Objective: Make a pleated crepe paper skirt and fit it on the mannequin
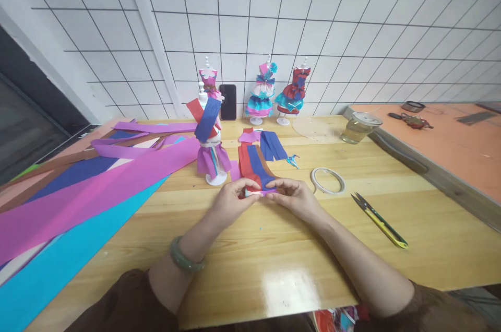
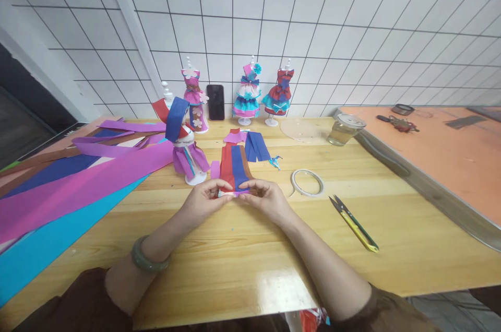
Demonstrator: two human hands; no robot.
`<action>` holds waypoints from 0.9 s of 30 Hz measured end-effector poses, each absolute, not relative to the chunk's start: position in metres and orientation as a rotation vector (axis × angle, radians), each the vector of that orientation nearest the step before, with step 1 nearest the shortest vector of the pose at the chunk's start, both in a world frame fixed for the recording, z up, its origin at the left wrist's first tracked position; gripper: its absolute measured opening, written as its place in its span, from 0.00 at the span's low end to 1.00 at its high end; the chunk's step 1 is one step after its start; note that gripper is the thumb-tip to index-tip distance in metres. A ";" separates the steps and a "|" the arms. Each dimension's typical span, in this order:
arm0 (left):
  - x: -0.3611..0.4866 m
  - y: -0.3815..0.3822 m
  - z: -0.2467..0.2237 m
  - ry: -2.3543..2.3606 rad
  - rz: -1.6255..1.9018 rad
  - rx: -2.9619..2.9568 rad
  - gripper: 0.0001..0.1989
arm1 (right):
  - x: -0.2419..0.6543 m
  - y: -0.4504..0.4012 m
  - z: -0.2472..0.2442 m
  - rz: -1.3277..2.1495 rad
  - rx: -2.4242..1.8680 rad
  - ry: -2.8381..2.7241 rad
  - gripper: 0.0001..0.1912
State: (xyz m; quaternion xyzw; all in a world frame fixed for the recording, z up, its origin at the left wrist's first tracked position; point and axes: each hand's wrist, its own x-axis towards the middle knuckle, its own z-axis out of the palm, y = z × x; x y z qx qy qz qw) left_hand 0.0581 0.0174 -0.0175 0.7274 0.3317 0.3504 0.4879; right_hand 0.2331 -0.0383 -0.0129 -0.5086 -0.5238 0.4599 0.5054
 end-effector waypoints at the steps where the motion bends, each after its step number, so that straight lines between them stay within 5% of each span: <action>1: 0.058 0.018 -0.019 0.814 0.839 1.775 0.10 | 0.234 -0.038 -0.013 1.107 -1.242 -1.257 0.15; 27: 0.054 0.021 -0.012 0.880 0.916 1.955 0.12 | 0.240 -0.039 -0.006 0.622 -1.340 -1.580 0.12</action>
